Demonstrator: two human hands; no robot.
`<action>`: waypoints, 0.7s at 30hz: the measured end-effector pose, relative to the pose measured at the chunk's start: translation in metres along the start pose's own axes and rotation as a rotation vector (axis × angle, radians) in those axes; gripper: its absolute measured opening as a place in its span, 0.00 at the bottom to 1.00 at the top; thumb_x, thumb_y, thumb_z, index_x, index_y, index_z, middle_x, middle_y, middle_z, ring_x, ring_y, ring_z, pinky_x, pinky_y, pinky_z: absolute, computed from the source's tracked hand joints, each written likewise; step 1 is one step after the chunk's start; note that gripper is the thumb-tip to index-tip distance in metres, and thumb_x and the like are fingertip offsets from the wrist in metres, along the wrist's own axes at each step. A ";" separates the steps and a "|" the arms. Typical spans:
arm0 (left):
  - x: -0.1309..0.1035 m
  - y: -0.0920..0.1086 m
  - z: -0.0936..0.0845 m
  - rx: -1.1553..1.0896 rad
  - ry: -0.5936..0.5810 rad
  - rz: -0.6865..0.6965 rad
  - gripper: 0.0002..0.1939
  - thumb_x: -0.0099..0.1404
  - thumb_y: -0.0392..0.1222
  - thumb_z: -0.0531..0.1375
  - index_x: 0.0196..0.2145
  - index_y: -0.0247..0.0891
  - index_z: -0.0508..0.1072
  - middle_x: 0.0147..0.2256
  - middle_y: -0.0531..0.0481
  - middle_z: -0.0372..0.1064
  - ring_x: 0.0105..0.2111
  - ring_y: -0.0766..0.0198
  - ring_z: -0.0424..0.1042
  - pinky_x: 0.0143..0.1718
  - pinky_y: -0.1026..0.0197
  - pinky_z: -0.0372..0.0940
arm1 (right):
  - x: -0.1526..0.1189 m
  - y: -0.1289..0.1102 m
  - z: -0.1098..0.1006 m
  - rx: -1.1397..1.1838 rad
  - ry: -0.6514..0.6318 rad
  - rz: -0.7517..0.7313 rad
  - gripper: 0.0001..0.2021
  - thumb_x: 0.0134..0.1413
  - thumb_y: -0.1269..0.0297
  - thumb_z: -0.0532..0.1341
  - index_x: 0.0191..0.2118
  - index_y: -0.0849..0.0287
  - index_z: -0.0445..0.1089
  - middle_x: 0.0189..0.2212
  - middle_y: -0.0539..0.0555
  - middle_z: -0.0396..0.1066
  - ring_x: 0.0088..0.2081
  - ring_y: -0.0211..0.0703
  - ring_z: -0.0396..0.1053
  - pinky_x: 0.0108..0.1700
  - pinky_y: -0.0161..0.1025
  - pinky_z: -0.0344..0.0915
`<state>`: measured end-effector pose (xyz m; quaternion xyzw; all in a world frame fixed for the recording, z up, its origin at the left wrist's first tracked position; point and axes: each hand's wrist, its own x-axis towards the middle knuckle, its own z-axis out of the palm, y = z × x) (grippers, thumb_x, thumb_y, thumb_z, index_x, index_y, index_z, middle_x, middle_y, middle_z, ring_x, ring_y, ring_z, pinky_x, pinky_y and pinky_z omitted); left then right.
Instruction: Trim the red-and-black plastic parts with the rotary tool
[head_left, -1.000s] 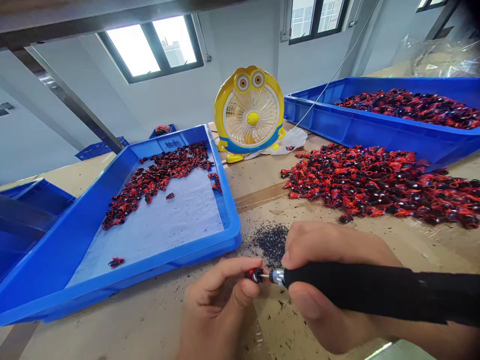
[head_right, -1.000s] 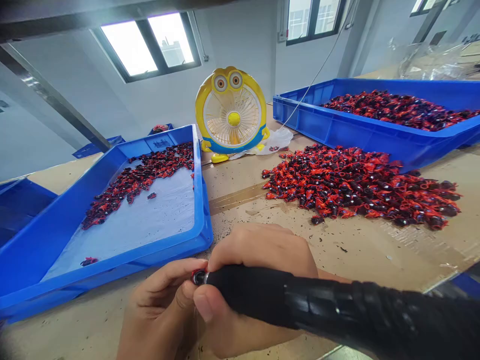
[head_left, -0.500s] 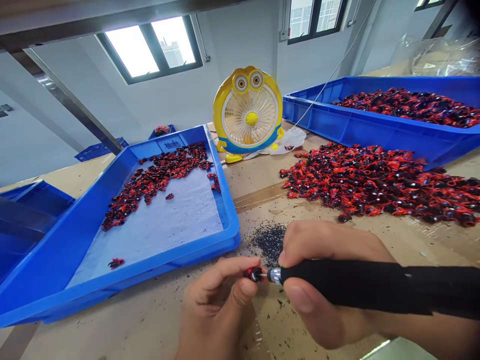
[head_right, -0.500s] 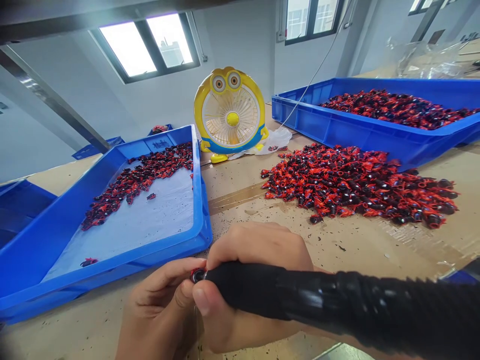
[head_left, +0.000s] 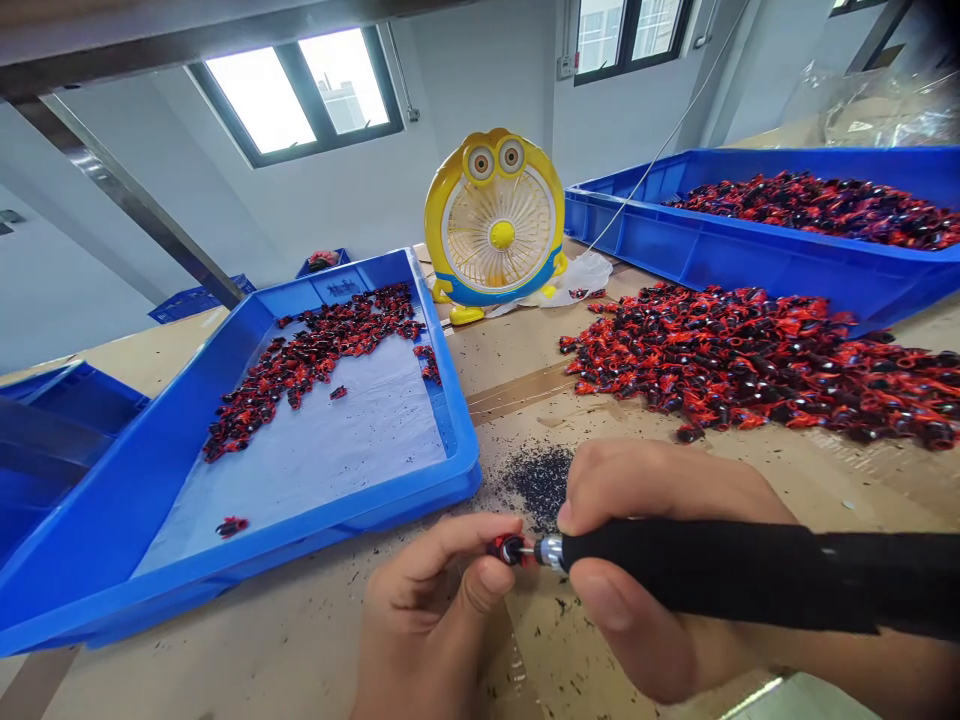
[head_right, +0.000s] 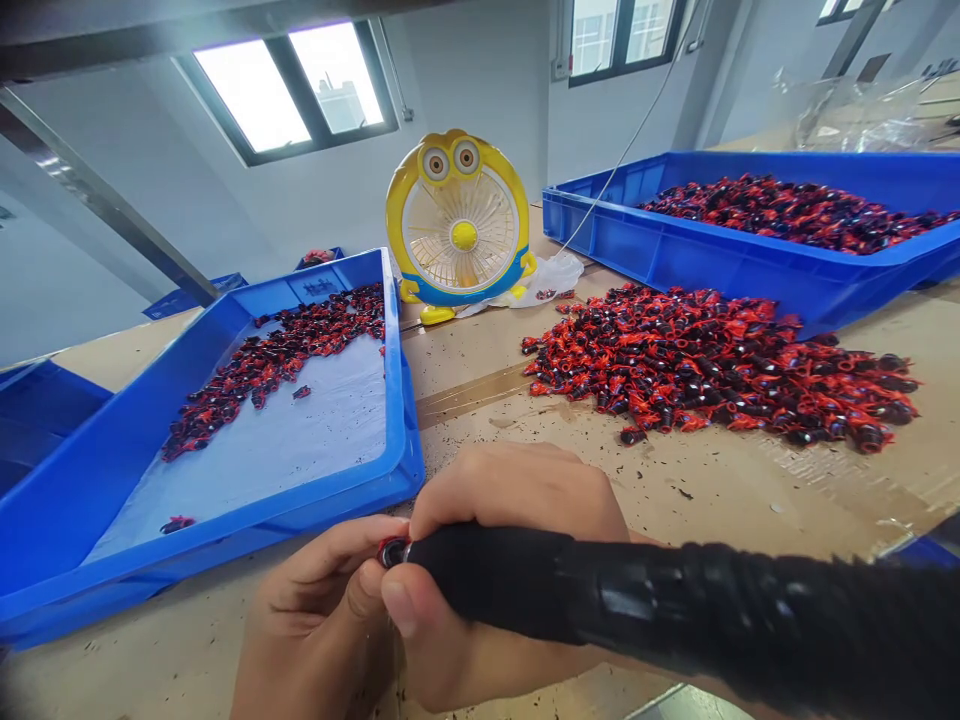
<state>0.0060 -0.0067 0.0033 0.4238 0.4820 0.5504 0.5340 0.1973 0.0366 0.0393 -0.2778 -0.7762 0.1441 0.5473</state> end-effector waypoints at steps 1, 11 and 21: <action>0.000 0.000 0.000 0.002 -0.001 -0.004 0.16 0.58 0.57 0.78 0.37 0.44 0.88 0.35 0.47 0.86 0.35 0.57 0.85 0.41 0.62 0.78 | 0.000 0.001 0.000 -0.003 -0.003 -0.003 0.05 0.62 0.64 0.65 0.39 0.53 0.67 0.24 0.44 0.73 0.24 0.32 0.73 0.24 0.31 0.67; 0.000 0.002 0.001 -0.013 0.004 0.000 0.15 0.57 0.57 0.78 0.37 0.46 0.89 0.34 0.49 0.86 0.34 0.62 0.84 0.42 0.66 0.77 | -0.003 0.001 -0.003 -0.014 -0.017 -0.001 0.05 0.65 0.61 0.65 0.41 0.53 0.68 0.26 0.46 0.75 0.26 0.34 0.75 0.26 0.32 0.70; -0.002 0.003 -0.002 -0.027 -0.057 -0.039 0.13 0.61 0.54 0.77 0.38 0.45 0.89 0.35 0.48 0.86 0.35 0.60 0.84 0.42 0.64 0.77 | -0.002 -0.001 0.004 0.081 0.050 0.028 0.06 0.65 0.60 0.65 0.39 0.55 0.69 0.24 0.45 0.74 0.25 0.33 0.73 0.27 0.30 0.70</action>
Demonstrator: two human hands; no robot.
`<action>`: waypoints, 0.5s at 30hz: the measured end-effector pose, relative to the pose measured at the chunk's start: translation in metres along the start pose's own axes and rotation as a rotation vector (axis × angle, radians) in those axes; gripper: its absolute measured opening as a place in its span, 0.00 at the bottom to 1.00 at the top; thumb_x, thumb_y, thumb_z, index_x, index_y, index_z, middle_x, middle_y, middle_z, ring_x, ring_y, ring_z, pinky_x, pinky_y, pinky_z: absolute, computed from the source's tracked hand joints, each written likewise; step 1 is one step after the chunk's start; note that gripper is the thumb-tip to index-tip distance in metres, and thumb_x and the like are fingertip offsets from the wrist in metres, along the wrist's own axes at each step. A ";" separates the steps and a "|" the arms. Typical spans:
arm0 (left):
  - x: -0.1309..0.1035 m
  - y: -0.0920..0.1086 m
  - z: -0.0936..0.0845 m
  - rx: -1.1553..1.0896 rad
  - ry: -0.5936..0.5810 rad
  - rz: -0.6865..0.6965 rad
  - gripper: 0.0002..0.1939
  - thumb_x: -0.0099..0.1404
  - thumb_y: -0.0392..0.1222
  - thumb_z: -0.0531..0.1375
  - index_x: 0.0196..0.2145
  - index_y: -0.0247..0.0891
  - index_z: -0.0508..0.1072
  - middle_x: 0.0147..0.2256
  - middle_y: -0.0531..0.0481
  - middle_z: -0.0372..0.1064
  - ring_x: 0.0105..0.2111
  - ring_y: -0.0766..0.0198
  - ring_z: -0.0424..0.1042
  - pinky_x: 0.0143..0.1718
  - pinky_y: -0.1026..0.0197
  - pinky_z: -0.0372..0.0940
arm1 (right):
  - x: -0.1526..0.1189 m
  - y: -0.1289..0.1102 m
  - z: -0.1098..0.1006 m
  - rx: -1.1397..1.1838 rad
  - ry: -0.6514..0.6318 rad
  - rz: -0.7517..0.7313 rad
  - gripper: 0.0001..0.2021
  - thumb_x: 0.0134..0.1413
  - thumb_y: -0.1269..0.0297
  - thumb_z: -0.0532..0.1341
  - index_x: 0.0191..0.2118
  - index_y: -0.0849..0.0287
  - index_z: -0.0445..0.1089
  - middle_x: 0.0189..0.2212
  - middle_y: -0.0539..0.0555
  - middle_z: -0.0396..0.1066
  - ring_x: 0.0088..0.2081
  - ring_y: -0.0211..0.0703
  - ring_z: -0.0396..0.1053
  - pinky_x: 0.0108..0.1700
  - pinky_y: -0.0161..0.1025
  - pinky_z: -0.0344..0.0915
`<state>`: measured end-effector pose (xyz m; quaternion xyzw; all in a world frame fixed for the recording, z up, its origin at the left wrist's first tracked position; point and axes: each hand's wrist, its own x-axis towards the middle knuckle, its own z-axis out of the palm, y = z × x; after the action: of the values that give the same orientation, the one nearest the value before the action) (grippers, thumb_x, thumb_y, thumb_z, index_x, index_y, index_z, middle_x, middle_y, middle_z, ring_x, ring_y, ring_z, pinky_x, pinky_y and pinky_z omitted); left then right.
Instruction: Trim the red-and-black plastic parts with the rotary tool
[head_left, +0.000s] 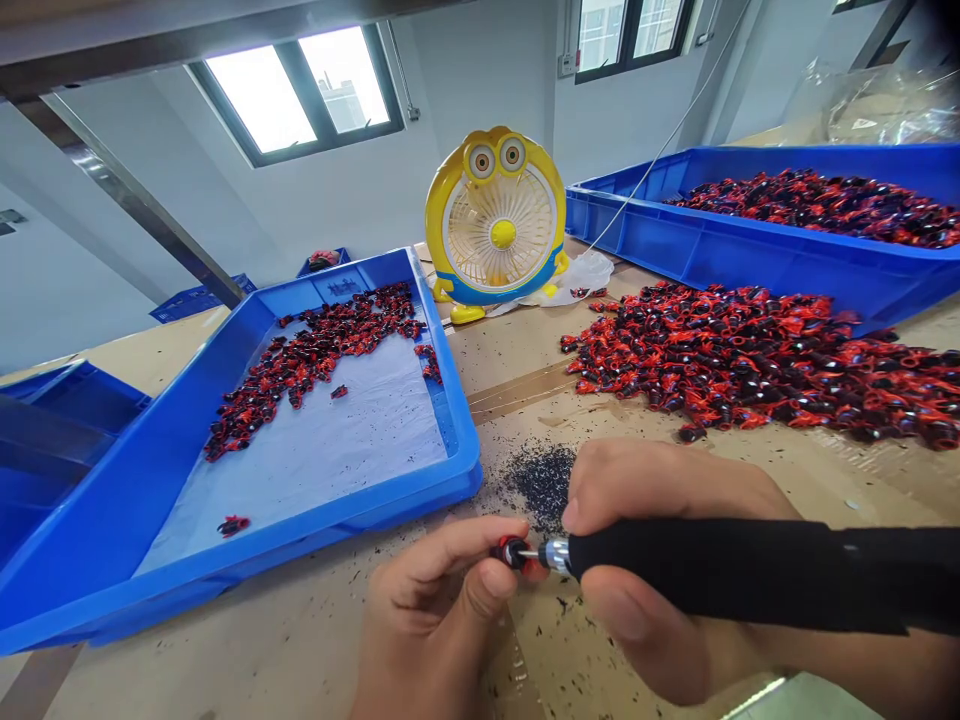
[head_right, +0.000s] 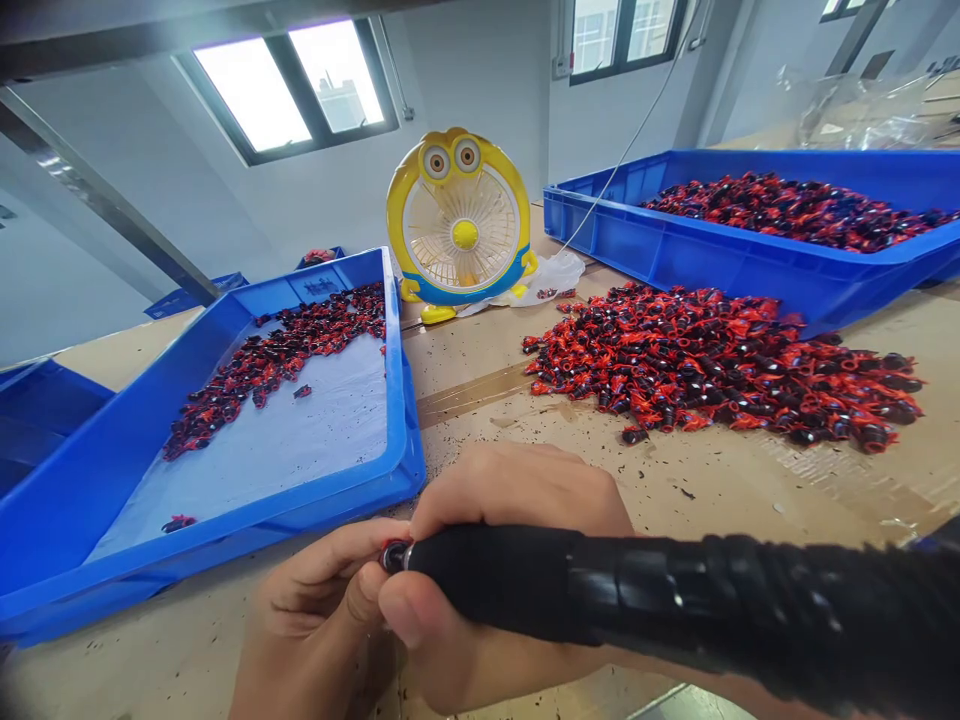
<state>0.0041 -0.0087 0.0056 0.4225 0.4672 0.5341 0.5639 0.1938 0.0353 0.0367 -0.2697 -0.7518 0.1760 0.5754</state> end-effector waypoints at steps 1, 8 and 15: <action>0.000 0.000 0.000 0.000 -0.009 -0.006 0.12 0.61 0.54 0.77 0.38 0.45 0.89 0.35 0.48 0.86 0.35 0.60 0.84 0.41 0.65 0.76 | 0.000 -0.001 0.000 -0.001 0.008 -0.003 0.07 0.66 0.59 0.65 0.39 0.55 0.69 0.24 0.45 0.74 0.25 0.33 0.73 0.28 0.31 0.71; 0.001 0.005 0.005 0.004 -0.015 0.021 0.12 0.60 0.54 0.77 0.38 0.46 0.89 0.34 0.50 0.86 0.34 0.63 0.83 0.40 0.68 0.76 | -0.001 -0.004 0.000 -0.041 0.018 0.015 0.07 0.67 0.59 0.64 0.37 0.54 0.68 0.23 0.45 0.72 0.23 0.33 0.71 0.26 0.32 0.69; 0.001 0.006 0.007 0.064 0.064 0.072 0.13 0.57 0.55 0.79 0.35 0.47 0.89 0.34 0.53 0.85 0.34 0.65 0.82 0.40 0.70 0.75 | 0.001 -0.003 -0.005 -0.027 -0.035 0.025 0.05 0.61 0.62 0.65 0.36 0.55 0.69 0.22 0.43 0.68 0.22 0.30 0.67 0.24 0.28 0.64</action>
<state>0.0094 -0.0072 0.0127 0.4397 0.4863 0.5521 0.5151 0.1980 0.0332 0.0412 -0.2838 -0.7607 0.1778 0.5560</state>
